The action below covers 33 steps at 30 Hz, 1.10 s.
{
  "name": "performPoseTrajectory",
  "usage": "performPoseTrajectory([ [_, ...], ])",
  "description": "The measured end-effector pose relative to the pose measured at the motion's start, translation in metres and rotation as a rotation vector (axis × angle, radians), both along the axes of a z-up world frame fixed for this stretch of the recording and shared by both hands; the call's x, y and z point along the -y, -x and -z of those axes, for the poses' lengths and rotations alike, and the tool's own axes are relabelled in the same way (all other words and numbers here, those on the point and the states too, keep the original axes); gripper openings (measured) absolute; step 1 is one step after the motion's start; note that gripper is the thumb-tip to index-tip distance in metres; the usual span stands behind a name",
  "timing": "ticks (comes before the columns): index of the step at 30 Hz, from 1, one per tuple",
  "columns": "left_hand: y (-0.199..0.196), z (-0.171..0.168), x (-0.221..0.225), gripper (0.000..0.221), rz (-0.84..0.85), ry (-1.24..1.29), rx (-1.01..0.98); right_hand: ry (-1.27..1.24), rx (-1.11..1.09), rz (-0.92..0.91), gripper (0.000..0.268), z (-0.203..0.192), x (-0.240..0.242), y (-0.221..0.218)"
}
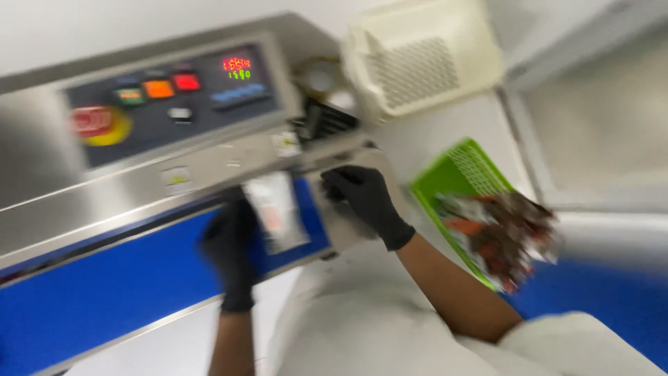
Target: The person repeatedly picks small white packages from a green basket, places them on a conveyor belt, and then removes them to place them back into the basket. This cycle is performed multiple times without any visible accumulation of finished items.
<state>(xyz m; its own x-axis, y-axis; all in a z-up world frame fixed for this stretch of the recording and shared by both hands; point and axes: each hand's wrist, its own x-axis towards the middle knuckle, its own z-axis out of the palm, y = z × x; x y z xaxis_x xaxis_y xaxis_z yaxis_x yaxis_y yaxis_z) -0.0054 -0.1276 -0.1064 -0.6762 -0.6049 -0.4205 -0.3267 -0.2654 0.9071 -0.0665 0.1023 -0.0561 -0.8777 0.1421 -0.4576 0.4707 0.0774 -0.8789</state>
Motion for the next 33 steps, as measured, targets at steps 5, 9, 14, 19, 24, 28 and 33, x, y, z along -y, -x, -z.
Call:
performPoseTrajectory([
  [5,-0.058,-0.057,0.013,0.013,0.089,0.173,0.072,-0.563,-0.426,-0.143,0.024,0.006,-0.138,-0.034],
  [9,-0.077,-0.076,0.001,0.024,0.026,0.037,0.007,-1.463,-0.015,-0.476,0.054,0.008,-0.24,-0.075],
  [14,-0.063,-0.066,-0.058,0.026,0.286,0.026,-0.101,-1.437,-0.269,-0.449,0.014,-0.016,-0.257,-0.086],
  [19,-0.049,-0.143,-0.143,0.07,0.845,0.265,-0.369,-1.135,-0.604,-0.6,0.013,-0.132,-0.156,-0.103],
  [24,-0.042,-0.16,-0.158,0.023,0.767,0.176,-0.19,-0.503,-0.742,-0.317,0.032,-0.173,-0.094,-0.104],
  [28,-0.037,-0.161,-0.145,0.023,0.431,-0.078,-0.154,0.052,-0.464,-0.262,0.066,-0.115,-0.094,-0.095],
  [33,-0.028,-0.143,-0.136,0.01,0.194,-0.211,-0.136,0.047,-0.333,-0.224,0.057,-0.098,-0.058,-0.083],
])
